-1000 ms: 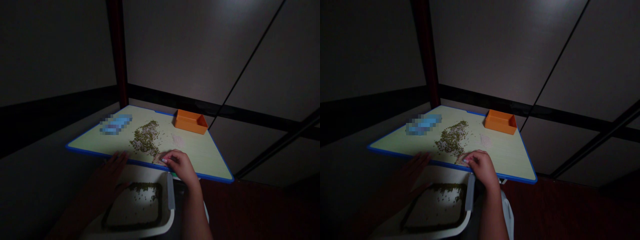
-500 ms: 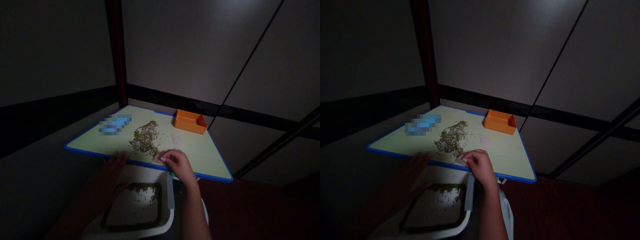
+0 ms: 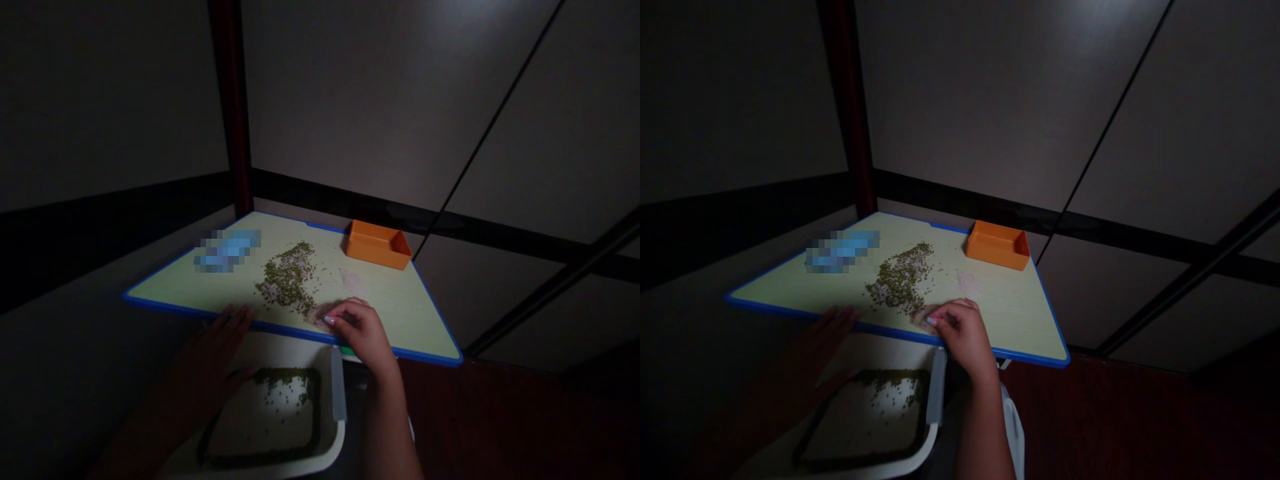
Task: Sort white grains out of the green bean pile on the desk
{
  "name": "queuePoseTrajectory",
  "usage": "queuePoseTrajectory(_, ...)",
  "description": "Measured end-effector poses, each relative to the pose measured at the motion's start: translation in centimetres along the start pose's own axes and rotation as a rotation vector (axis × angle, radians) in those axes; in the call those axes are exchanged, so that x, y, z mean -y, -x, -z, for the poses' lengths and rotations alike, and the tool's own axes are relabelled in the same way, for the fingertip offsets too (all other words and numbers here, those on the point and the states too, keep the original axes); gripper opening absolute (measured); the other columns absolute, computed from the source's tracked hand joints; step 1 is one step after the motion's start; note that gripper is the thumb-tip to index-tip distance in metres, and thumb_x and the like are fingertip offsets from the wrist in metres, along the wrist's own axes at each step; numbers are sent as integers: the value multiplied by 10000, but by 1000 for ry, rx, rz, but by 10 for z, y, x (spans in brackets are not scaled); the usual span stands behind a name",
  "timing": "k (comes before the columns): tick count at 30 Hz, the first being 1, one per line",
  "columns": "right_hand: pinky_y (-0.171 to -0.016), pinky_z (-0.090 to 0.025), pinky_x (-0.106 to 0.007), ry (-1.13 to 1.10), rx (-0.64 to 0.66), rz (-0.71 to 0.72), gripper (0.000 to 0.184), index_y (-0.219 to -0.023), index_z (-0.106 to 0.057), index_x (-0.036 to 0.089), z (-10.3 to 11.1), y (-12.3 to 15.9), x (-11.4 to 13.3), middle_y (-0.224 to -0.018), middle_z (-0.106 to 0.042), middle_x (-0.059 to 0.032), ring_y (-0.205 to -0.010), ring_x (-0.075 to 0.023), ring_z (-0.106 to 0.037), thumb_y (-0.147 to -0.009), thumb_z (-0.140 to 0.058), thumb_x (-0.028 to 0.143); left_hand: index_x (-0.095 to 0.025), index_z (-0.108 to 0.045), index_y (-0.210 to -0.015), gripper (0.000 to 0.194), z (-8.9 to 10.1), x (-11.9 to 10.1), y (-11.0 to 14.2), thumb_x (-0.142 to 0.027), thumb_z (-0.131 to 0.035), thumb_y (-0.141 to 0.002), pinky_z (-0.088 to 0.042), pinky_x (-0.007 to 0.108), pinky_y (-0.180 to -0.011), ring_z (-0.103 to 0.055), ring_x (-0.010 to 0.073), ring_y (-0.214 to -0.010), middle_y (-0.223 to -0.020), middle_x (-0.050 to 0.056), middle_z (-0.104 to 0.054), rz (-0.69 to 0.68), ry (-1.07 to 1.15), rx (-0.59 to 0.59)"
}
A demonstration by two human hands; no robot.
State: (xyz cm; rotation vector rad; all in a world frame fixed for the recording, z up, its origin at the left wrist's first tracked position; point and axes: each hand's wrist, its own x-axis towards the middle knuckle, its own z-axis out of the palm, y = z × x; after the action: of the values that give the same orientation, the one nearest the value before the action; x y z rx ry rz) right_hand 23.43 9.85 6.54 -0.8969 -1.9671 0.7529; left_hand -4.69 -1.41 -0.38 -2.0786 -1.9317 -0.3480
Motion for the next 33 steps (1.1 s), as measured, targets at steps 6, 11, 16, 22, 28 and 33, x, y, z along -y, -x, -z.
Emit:
queuePoseTrajectory(6,-810,-436,-330,72,-212,-107,176,-760,-719,213,17,4,-13,-821,-728,-54,-822,-212,-628,-869,-630,319,-238,-199,-1542,776,-5,2,1,-548,-465,-882,-358,471,-1146,-284,284,-1478,-1597,82,-312,-16,5,-19)
queuePoseTrajectory(11,-814,-473,-341,-74,-513,-204,314,-811,-720,173,19,4,-17,-878,-739,-98,-856,-232,-649,-869,-593,454,-220,-218,-1538,774,-6,1,2,-535,-472,-879,-328,462,-1162,-272,287,-1483,-1601,96,-293,1,-7,-4)
queuePoseTrajectory(16,-749,-494,-330,-243,-654,-237,427,-802,-736,145,17,1,-18,-837,-754,-101,-811,-230,-662,-809,-616,554,-228,-205,-1541,769,-10,4,2,-553,-441,-885,-348,483,-1150,-272,289,-1482,-1594,90,-315,-15,-12,-30)
queuePoseTrajectory(22,-880,-515,-400,-313,-737,-253,440,-878,-762,122,14,-3,-25,-966,-765,-141,-929,-260,-690,-778,-640,532,-235,-185,-1544,781,-15,9,2,-570,-431,-882,-390,481,-1127,-282,280,-1477,-1591,82,-321,-53,-15,-87)
queuePoseTrajectory(28,-1160,-329,-428,-348,-884,-198,627,-1393,-553,146,14,-1,-28,-1467,-513,-140,-1367,-242,-470,-848,-588,453,-208,-243,-1530,748,-9,10,0,-570,-389,-891,-451,478,-1073,-362,292,-1437,-1549,104,-394,-93,-40,-115)
queuePoseTrajectory(33,-1191,-255,-439,-399,-968,-205,722,-1551,-285,282,16,3,-38,-1621,-268,-69,-1475,-190,-299,-877,-523,383,-210,-216,-1536,745,-6,9,0,-570,-364,-901,-481,486,-1033,-416,309,-1402,-1538,108,-411,-117,-52,-169)
